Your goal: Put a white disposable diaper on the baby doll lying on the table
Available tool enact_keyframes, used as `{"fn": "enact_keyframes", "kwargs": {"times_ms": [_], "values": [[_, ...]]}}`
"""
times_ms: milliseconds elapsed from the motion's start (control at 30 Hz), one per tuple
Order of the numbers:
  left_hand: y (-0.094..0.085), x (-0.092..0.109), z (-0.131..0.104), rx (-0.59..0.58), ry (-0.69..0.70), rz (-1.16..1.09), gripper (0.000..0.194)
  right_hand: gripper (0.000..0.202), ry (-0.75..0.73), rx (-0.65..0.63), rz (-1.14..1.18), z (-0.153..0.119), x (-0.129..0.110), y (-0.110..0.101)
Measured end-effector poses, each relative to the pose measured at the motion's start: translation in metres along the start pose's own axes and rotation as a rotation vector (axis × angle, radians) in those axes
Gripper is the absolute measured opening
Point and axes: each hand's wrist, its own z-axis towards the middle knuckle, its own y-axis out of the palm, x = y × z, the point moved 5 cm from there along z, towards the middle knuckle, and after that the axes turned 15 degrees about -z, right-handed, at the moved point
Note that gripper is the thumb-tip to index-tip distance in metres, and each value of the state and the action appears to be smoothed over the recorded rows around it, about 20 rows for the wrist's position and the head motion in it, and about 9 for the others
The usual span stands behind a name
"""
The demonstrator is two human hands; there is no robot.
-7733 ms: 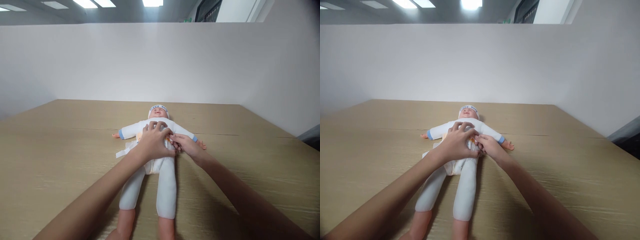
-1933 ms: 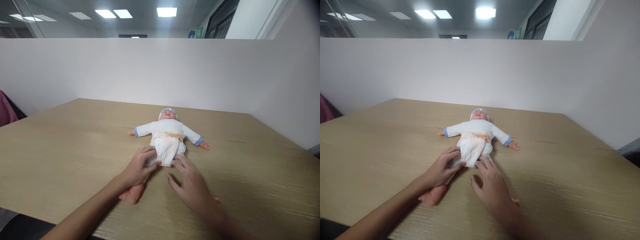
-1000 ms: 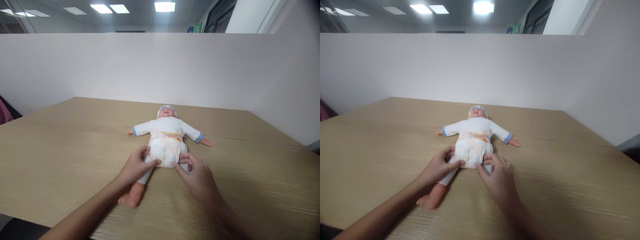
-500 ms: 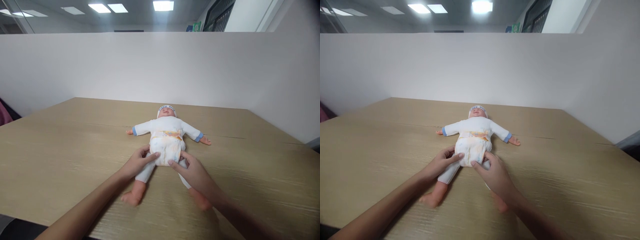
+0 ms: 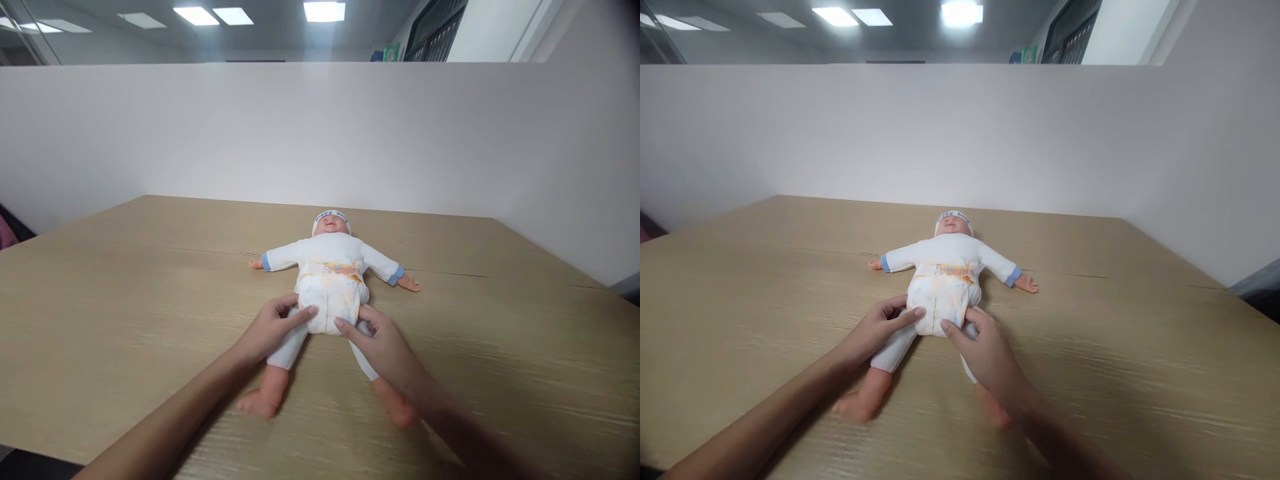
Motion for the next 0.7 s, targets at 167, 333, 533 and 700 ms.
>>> {"fn": "enact_keyframes", "kwargs": {"times_ms": [167, 333, 533, 700], "values": [[0.0035, 0.0040, -0.0008, 0.002, -0.003, 0.025, 0.049, 0.033, 0.035, -0.021, 0.094, 0.0002, 0.0038, 0.0019], [0.0047, 0.0014, 0.0000, -0.003, -0.016, 0.012, 0.047, 0.038, 0.055, -0.029, 0.096, -0.0001, 0.0047, 0.0033], [0.0082, 0.0025, -0.0030, 0.011, -0.036, -0.044, 0.050, 0.036, 0.071, 0.010, 0.021, -0.0012, -0.0002, 0.0017], [0.0085, 0.0026, -0.0029, 0.004, -0.046, -0.083, 0.056, 0.033, 0.072, -0.014, 0.185, -0.0011, -0.0003, 0.0054]]}}
